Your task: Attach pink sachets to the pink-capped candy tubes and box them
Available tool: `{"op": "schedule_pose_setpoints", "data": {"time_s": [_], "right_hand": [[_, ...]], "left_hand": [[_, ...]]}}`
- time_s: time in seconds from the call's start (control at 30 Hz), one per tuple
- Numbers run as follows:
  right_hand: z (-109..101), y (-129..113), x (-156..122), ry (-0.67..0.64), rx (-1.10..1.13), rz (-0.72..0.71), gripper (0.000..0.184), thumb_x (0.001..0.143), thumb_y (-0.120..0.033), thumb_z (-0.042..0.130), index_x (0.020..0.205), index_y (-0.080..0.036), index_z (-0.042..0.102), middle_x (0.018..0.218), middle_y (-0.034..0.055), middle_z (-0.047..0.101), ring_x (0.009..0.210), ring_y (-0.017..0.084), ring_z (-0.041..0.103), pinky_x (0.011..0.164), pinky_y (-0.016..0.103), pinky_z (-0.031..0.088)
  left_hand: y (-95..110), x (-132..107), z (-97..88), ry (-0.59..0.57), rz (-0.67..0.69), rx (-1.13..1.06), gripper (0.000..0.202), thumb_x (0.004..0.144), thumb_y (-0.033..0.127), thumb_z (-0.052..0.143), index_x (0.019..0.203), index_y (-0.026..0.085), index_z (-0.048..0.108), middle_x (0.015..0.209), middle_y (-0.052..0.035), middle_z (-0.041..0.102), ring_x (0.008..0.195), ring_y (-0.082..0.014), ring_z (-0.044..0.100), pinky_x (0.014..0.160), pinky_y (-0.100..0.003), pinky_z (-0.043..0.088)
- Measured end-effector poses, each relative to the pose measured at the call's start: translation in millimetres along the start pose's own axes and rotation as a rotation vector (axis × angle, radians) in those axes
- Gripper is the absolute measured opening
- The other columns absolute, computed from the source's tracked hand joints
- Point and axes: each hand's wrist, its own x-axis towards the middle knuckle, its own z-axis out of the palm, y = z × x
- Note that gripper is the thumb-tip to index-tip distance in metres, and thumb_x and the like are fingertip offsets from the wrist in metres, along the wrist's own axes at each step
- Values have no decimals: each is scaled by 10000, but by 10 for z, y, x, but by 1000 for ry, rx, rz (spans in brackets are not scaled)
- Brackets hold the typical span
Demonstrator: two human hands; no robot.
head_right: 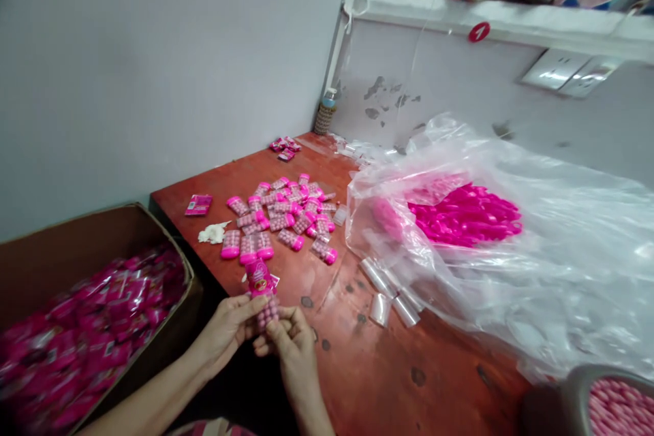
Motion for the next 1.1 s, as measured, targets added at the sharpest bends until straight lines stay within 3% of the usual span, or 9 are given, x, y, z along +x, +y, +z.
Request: {"op": "schedule_pose_setpoints", "data": {"time_s": [0.2,0.37,0.53,0.67,0.73,0.87,0.97,1.1], "right_hand": [[117,-73,-50,1,-50,-15,195,741,-329,619,790,-179,504,565,-13,628,448,116,574,450,216,452],[154,-76,-109,101,-226,-117,191,722,-286,645,815,-180,516,684,8,656,560,133,612,529,245,501],[117,-11,-1,70,4,-36,169,743,-267,621,788,-187,479,518,-34,616,422,105,568,432,197,454],[158,-19,106,-5,38,47,226,704,-246,651,687,-184,435,480,-36,602,356,83,521,359,155,392],[183,-51,123,-64,15,72,232,681,-234,664,697,-184,438,517,-29,616,372,90,532,356,158,394],[117,-137,120,-16,-45,34,203,698,-268,645,770,-184,474,585,-13,637,424,102,558,387,173,419],[-5,-172,124,75,-98,18,195,742,-336,602,745,-179,486,596,-12,625,437,90,552,406,170,420],[-90,-163,108,73,-171,43,212,756,-365,582,732,-174,495,624,-4,612,460,90,548,430,182,426]], "left_hand": [[125,-91,6,21,72,-51,231,669,293,667,622,72,618,579,-44,573,500,-89,504,514,-213,415],[55,-87,9,47,70,-124,210,643,263,689,620,78,591,574,-32,552,485,-91,495,478,-215,400],[-108,-120,22,-11,27,-113,207,689,258,654,611,77,591,503,2,491,424,-62,443,445,-201,367],[-27,-204,-59,-109,-17,-73,225,718,257,628,615,57,613,535,-38,544,498,-106,532,543,-244,437],[91,-272,-166,-57,28,-101,199,717,265,629,681,69,636,631,-71,611,594,-151,590,614,-286,475],[287,-364,-436,256,351,-202,422,775,501,467,951,153,627,979,-103,649,915,-225,597,830,-383,454],[271,-262,-527,299,491,156,499,804,527,377,1104,177,568,1067,-112,623,1007,-250,559,900,-436,402],[117,65,-459,199,690,1068,352,767,357,549,1092,229,586,1231,-67,517,1202,-261,375,1030,-469,212]]}}
